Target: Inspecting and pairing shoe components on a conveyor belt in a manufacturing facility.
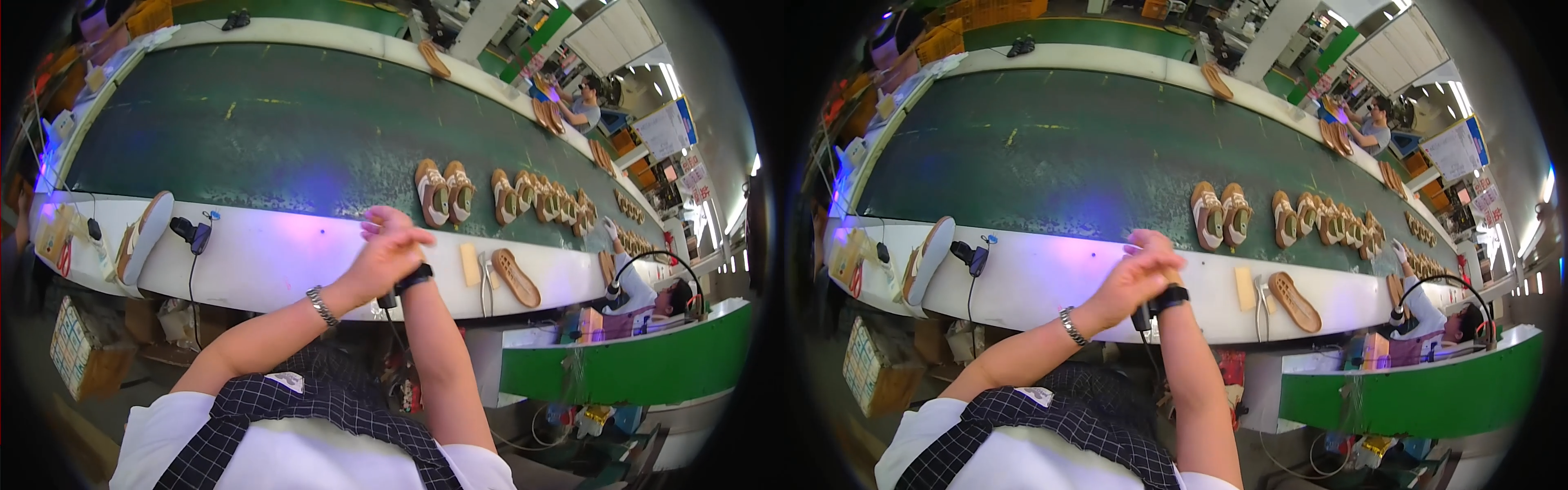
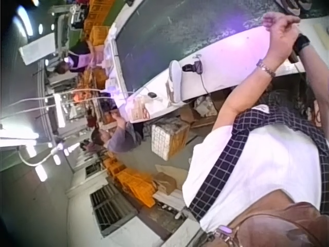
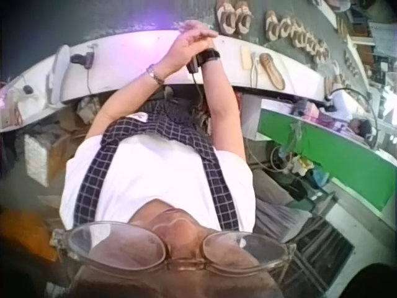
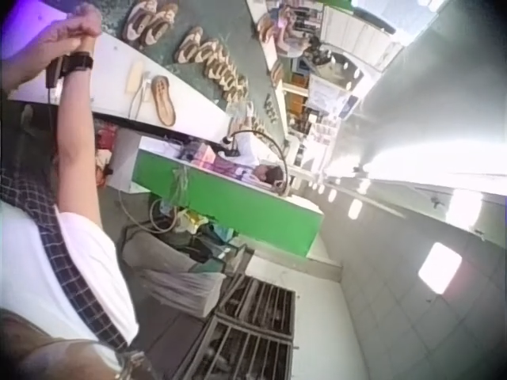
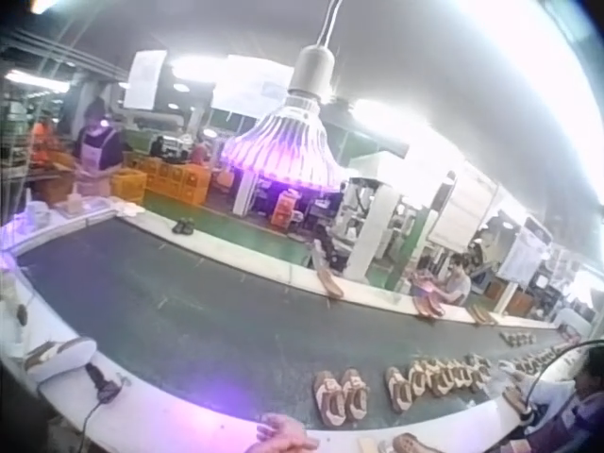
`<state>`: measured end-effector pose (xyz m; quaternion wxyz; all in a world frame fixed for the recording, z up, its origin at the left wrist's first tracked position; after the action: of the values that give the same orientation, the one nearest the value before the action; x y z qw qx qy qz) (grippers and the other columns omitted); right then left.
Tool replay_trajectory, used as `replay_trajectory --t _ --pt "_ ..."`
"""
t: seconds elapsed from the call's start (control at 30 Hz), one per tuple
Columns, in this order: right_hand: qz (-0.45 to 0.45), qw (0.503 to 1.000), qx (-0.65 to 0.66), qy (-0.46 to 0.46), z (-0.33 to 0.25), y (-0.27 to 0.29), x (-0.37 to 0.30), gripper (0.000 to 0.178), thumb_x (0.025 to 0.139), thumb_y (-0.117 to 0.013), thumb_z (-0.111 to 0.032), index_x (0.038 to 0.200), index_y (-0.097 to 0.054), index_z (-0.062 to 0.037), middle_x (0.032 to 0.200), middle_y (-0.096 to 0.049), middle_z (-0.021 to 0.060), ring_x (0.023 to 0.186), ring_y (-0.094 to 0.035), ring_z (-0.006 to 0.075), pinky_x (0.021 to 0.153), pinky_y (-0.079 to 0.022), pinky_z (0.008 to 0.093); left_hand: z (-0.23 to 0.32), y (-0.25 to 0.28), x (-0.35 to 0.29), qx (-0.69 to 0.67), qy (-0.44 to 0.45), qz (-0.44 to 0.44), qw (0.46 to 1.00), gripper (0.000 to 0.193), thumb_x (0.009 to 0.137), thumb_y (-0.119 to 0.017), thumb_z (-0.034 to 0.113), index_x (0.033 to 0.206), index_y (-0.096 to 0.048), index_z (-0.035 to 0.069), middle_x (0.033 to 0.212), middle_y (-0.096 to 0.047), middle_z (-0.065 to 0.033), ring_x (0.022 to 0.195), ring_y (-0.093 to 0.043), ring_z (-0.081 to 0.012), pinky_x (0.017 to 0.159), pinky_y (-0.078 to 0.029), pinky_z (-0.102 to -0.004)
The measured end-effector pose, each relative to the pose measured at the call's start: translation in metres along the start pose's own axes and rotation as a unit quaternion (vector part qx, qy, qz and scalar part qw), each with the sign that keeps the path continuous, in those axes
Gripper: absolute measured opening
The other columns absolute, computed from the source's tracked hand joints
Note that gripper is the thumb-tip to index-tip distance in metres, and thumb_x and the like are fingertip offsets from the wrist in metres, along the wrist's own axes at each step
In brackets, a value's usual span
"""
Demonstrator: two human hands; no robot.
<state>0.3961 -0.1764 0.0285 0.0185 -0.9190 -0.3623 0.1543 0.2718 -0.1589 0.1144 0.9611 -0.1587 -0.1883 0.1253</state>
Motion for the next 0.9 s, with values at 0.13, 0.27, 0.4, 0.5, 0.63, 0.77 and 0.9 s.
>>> replay_trajectory --t 0.13,0.27,0.4,0.5,0.63,0.77,0.9 --pt "0.0 0.954 0.292 -0.068 -0.058 0.013 -0.024 0.015 0.083 -0.059 -0.013 0.095 -0.059 -0.0034 0.093 -0.063 0.0091 0.074 -0.06 0.0187 0.062 -0.05 0.0301 -0.014 0.056 -0.02 -0.012 0.079 0.117 0.99 0.027 0.088 -0.048 0.005 0.115 -0.053 0.002 0.112 -0.056 -0.0043 0.107 -0.05 -0.011 0.092 -0.04 -0.027" --pt "-0.046 0.942 0.329 -0.041 -0.096 0.011 -0.054 0.012 0.084 -0.059 -0.013 0.093 -0.06 -0.0057 0.093 -0.064 0.006 0.07 -0.059 0.015 0.06 -0.049 0.0269 -0.016 0.036 -0.057 -0.064 0.192 0.047 0.978 0.026 0.089 -0.053 0.011 0.114 -0.053 0.002 0.104 -0.057 -0.0039 0.1 -0.052 -0.0099 0.088 -0.043 -0.0264" --pt "-0.048 0.939 0.341 -0.022 -0.109 0.01 -0.068 0.009 0.085 -0.058 -0.013 0.091 -0.06 -0.0071 0.09 -0.064 0.0039 0.069 -0.058 0.0132 0.058 -0.047 0.0259 -0.004 0.003 -0.064 -0.075 0.174 -0.037 0.981 0.025 0.087 -0.061 0.015 0.108 -0.055 0.003 0.094 -0.059 -0.0011 0.089 -0.053 -0.0079 0.08 -0.044 -0.0252" --pt "-0.045 0.939 0.34 -0.02 -0.108 0.011 -0.069 0.008 0.085 -0.058 -0.013 0.091 -0.06 -0.0075 0.09 -0.064 0.0037 0.068 -0.058 0.0131 0.058 -0.047 0.0263 0.006 -0.007 -0.059 0.018 0.185 -0.053 0.981 0.02 0.085 -0.064 0.017 0.099 -0.059 0.004 0.086 -0.059 0.0012 0.079 -0.052 -0.0056 0.071 -0.044 -0.0237" --pt "-0.063 0.927 0.367 -0.031 -0.109 0.01 -0.072 0.007 0.085 -0.057 -0.012 0.09 -0.06 -0.008 0.088 -0.065 0.004 0.067 -0.058 0.0131 0.057 -0.047 0.0267 0.001 -0.008 -0.061 0.01 0.201 -0.04 0.979 0.011 0.085 -0.063 0.011 0.09 -0.06 0.002 0.079 -0.059 0.0023 0.072 -0.05 -0.0038 0.065 -0.042 -0.0208" --pt "-0.13 0.883 0.452 -0.01 -0.126 0.0 -0.093 0.01 0.087 -0.053 -0.01 0.095 -0.058 -0.0059 0.091 -0.063 0.0065 0.07 -0.055 0.0154 0.06 -0.045 0.0276 -0.017 -0.008 -0.074 -0.058 0.202 -0.053 0.976 0.008 0.085 -0.061 0.007 0.09 -0.06 0.001 0.08 -0.059 0.0016 0.073 -0.051 -0.0039 0.067 -0.043 -0.0196" --pt "-0.193 0.844 0.5 0.004 -0.153 -0.036 -0.136 0.012 0.089 -0.051 -0.013 0.095 -0.056 -0.0038 0.095 -0.057 0.0078 0.068 -0.05 0.0157 0.058 -0.041 0.0268 -0.023 -0.004 -0.083 -0.08 0.198 -0.112 0.971 0.009 0.086 -0.06 0.006 0.093 -0.061 0.001 0.083 -0.06 0.0013 0.077 -0.053 -0.0043 0.072 -0.044 -0.0203"
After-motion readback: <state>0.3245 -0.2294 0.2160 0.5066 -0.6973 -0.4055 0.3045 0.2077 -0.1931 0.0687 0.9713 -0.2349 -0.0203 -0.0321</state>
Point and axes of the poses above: each hand's wrist, its own x-axis towards the middle knuckle, its own y-axis out of the back of the hand, z = x × y, the point moved 2 cm from there along x, towards the middle knuckle
